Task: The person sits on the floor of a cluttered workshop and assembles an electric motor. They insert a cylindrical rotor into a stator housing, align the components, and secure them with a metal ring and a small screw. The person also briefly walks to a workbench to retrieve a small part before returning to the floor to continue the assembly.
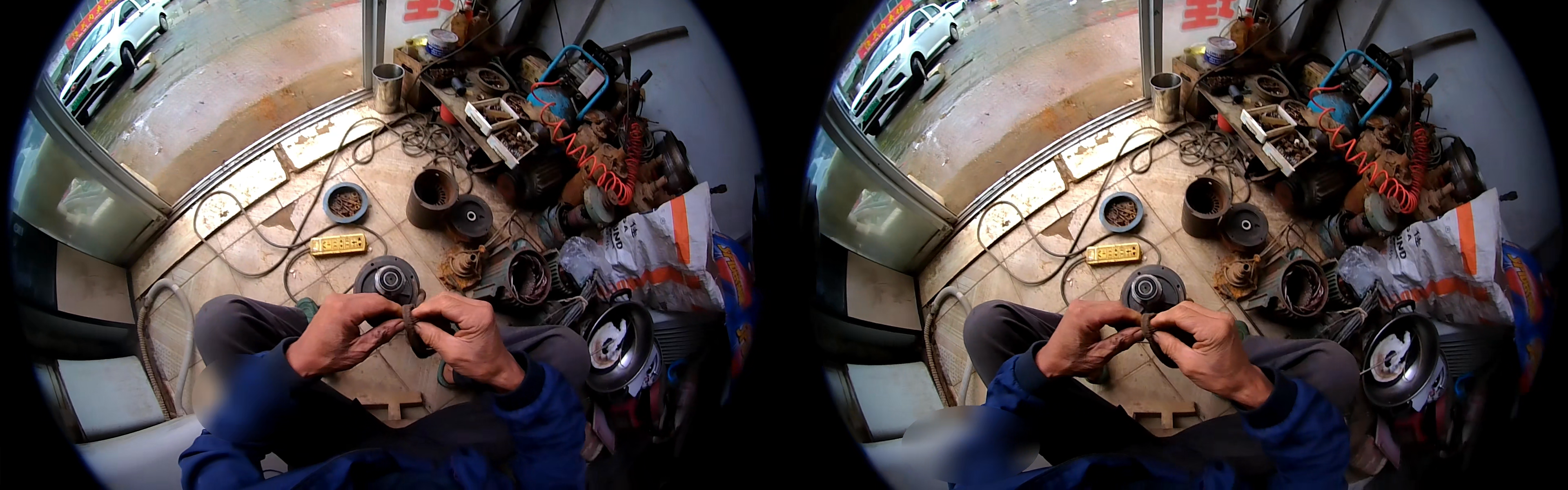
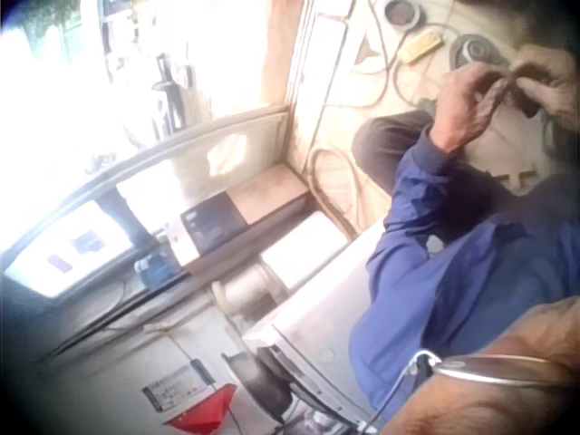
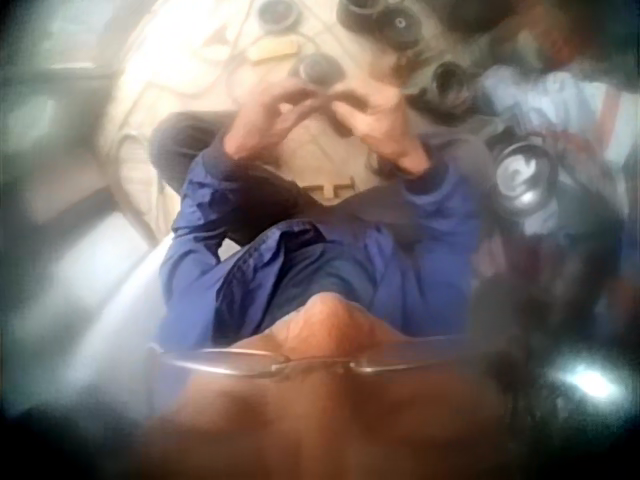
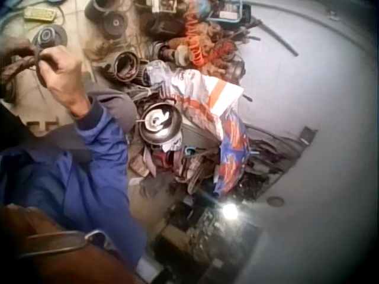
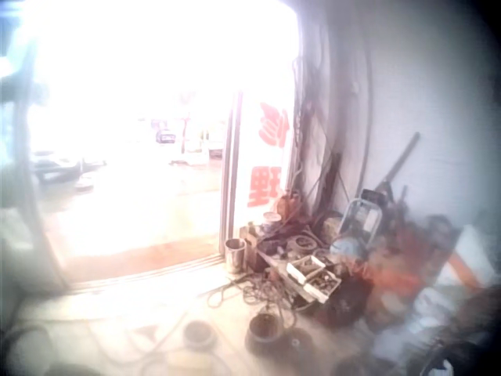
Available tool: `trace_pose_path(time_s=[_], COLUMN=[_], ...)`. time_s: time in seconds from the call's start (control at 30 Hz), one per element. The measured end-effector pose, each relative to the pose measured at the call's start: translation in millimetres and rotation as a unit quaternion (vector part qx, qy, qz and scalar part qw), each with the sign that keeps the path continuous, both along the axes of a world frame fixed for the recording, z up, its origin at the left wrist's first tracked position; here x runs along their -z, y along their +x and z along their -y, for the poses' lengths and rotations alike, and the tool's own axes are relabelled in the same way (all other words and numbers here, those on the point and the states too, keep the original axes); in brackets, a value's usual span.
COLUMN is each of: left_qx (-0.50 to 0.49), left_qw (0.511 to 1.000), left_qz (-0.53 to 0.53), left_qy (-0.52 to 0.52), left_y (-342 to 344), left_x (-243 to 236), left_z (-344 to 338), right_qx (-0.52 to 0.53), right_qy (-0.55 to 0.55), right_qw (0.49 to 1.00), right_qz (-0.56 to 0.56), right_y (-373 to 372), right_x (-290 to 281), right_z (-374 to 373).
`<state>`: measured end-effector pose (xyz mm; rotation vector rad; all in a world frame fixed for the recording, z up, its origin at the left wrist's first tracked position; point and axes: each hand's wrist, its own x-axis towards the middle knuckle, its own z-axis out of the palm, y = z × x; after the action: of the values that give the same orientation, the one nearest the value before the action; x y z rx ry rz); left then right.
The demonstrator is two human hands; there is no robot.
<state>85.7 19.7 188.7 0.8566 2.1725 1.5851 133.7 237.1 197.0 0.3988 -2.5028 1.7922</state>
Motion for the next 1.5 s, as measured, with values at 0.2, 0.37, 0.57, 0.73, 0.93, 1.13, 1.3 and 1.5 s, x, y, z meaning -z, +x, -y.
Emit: trace_pose_path(time_s=[0.2, 0.37, 0.57, 0.73, 0.93, 1.13, 1.3, 1.5], left_qx=[0.078, -0.076, -0.022, 0.042, 0.067, -0.016, 0.016, 0.082], left_qw=[0.995, 0.996, 0.992, 0.980, 0.985, 0.980, 0.967, 0.978], left_qz=[0.052, 0.043, -0.087, -0.157, -0.108, -0.096, -0.175, -0.120], left_qy=[-0.045, -0.035, -0.093, -0.117, -0.117, -0.171, -0.183, -0.153], left_y=[0.2, -6.2, -13.7, 7.6, 11.0, -8.7, 5.0, 24.3], left_x=[6.4, -3.4, 4.7, 13.5, 18.9, 5.8, 23.2, 33.4], left_z=[7.1, 31.0, 23.6, -0.4, -0.3, 41.4, 14.3, -2.7], right_qx=[-0.058, -0.016, -0.026, -0.069, -0.084, -0.027, -0.064, -0.063], right_qy=[0.034, 0.057, 0.083, 0.102, 0.122, 0.112, 0.131, 0.092], right_qw=[0.998, 0.991, 0.992, 0.992, 0.988, 0.986, 0.984, 0.987], right_qz=[0.007, 0.117, 0.093, 0.036, 0.044, 0.121, 0.103, 0.115], right_y=[3.5, 1.0, -0.2, 2.5, 4.9, 4.2, 9.2, 9.6], right_x=[4.6, -22.2, -18.0, -4.4, 3.1, -15.8, 10.6, 12.9], right_z=[-1.2, -22.1, -29.0, -10.8, -12.4, -41.3, -21.2, -2.9])
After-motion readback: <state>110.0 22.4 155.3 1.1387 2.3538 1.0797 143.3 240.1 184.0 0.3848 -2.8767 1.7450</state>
